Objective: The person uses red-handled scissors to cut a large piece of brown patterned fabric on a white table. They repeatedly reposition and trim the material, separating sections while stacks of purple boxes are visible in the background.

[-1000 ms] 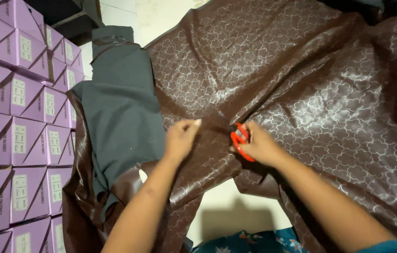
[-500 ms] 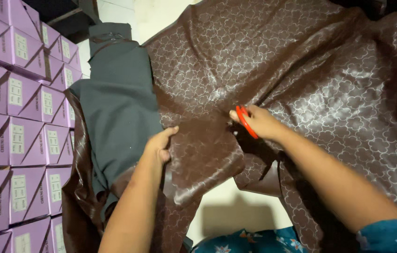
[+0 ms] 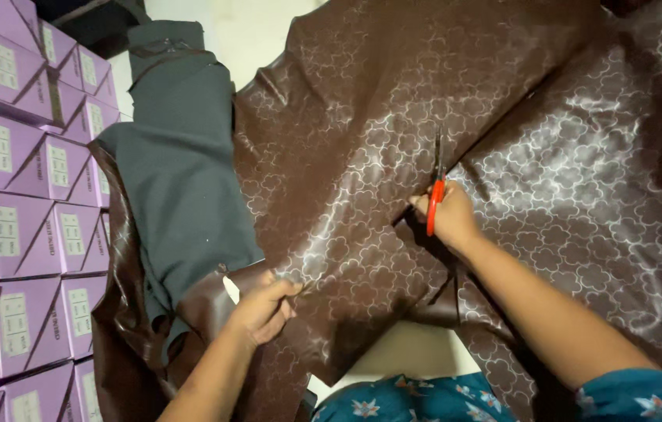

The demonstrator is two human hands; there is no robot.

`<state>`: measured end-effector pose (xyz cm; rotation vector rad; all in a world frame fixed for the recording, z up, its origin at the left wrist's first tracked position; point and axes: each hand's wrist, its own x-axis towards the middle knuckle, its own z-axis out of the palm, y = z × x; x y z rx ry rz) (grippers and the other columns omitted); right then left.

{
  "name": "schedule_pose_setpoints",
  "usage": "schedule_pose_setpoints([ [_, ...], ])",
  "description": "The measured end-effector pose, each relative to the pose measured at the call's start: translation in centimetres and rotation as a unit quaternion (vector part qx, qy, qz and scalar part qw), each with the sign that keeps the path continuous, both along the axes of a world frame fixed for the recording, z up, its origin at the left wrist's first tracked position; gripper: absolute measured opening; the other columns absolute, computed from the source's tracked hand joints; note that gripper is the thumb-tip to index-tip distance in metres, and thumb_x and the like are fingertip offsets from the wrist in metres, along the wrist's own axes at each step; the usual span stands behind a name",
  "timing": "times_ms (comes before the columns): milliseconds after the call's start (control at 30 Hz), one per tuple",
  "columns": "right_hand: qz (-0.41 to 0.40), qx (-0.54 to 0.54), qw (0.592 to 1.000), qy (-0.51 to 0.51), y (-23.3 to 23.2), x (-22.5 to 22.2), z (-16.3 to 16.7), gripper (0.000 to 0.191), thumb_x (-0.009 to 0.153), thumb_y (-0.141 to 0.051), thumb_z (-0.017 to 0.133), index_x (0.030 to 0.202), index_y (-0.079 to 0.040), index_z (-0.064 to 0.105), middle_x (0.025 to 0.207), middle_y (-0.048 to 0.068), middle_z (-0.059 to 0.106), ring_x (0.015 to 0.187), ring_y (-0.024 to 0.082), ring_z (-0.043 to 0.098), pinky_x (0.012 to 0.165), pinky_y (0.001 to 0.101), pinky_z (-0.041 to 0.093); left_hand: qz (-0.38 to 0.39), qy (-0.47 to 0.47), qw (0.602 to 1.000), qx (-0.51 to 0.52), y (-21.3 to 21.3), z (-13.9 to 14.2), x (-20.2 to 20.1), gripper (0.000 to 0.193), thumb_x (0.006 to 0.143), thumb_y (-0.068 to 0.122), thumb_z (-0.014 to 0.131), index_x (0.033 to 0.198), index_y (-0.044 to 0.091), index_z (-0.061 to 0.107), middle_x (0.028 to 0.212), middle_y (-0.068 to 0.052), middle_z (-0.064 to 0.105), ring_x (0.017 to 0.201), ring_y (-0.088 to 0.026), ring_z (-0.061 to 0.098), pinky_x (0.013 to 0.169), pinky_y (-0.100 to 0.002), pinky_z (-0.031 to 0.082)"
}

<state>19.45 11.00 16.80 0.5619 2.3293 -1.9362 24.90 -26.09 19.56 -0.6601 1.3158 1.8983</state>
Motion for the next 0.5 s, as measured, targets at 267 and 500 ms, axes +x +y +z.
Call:
schedule_pose_setpoints([
  [267,0.087,-0.037,0.985,-0.144,0.2,1.8,-0.3,0.037,0.086,-0.049,0.070,0.098,-0.014,0.068,0.076,0.001,0.068,0.064,0.011,0.063,0.057,0.0264,0.050,0.046,-0.048,0.996,-0.063,4.3,3.9,0.6,0.056,0.081,0.004,0.068,0.131,0.018,0.047,0.120,-0.005,0.067,0.105,-0.016,0.069,0.088,-0.037,0.058],
  [500,0.279,-0.133,0.932,-0.187,3.0,5.8,0.7,0.055,0.099,-0.056,0.061,0.099,0.000,0.060,0.075,0.005,0.058,0.064,0.014,0.055,0.056,0.0308,0.046,0.019,0.060,0.998,-0.002,4.5,5.2,-0.5,0.066,0.080,-0.010,0.059,0.144,0.005,0.046,0.129,-0.015,0.064,0.111,-0.026,0.068,0.096,-0.042,0.057],
])
